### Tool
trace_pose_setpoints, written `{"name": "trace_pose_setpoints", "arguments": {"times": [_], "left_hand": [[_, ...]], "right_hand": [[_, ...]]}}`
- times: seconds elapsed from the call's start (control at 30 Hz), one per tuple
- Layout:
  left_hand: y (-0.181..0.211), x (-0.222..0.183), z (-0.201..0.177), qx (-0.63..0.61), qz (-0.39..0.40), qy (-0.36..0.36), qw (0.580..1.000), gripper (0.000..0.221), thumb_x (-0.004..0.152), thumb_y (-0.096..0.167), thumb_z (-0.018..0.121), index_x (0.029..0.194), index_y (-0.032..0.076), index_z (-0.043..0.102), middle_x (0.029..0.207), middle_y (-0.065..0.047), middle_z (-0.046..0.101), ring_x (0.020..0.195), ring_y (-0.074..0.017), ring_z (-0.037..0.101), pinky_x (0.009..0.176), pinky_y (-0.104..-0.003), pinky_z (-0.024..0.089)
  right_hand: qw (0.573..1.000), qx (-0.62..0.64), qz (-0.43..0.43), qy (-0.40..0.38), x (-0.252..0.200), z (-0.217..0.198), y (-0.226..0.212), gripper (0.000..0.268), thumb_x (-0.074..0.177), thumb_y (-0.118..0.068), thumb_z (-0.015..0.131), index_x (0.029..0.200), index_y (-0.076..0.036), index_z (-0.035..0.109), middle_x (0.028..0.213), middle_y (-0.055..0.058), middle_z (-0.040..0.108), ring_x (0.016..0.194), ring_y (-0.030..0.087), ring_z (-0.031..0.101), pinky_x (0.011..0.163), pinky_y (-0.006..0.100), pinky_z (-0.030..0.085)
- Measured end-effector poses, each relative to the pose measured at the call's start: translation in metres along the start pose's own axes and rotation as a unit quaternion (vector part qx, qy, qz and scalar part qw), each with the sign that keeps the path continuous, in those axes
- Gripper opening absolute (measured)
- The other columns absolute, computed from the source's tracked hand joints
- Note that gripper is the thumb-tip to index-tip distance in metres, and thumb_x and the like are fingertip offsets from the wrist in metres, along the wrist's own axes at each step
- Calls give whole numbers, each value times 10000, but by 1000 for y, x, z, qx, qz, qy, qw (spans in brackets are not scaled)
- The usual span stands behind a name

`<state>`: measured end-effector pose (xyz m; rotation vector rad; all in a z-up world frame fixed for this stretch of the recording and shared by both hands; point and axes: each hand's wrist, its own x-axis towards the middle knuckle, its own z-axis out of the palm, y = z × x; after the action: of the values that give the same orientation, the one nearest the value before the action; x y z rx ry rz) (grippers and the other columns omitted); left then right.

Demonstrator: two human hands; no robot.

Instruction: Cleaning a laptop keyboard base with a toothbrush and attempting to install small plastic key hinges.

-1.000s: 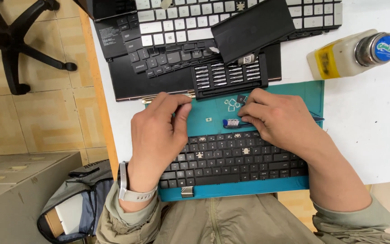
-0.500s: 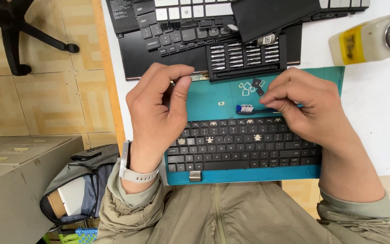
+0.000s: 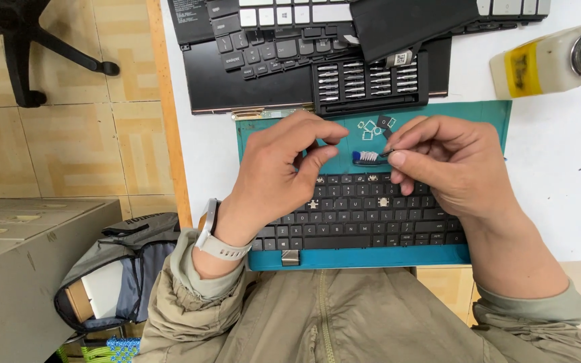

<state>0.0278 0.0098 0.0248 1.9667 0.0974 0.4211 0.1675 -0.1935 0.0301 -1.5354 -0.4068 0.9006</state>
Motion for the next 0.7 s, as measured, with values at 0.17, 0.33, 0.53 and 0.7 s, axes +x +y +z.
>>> {"name": "trace_pose_setpoints", "arguments": {"times": [0.17,0.33,0.53,0.7], "left_hand": [[-6,-3,10,-4,32,-41,999,233,994,49,729,1215,79,661,1059,-81,729,929,-231,715,799,-327,577],[-11,-2,31,-91,39,20,995,279,904,43,800,1156,147,740,920,-49,735,692,-224,692,551,-312,529],[-17,-3,35,-114,41,44,992,210,911,46,787,1090,152,763,876,-31,750,696,-207,701,558,-288,536],[-23,-4,36,-147,24,36,988,206,905,25,777,1073,144,771,866,-35,756,713,-196,706,563,-278,540]], "right_hand": [[998,66,-3,5,1,5,13,173,881,24,754,1013,23,641,879,159,705,657,177,719,539,240,645],[989,140,-41,36,4,10,33,270,815,130,763,1058,110,645,940,270,756,663,258,778,538,342,687],[991,125,-15,52,1,11,33,264,805,110,776,1038,108,653,912,258,769,649,253,778,554,350,691],[990,129,-9,49,1,10,33,272,806,106,767,1052,115,650,880,278,763,609,268,769,547,373,685]]}}
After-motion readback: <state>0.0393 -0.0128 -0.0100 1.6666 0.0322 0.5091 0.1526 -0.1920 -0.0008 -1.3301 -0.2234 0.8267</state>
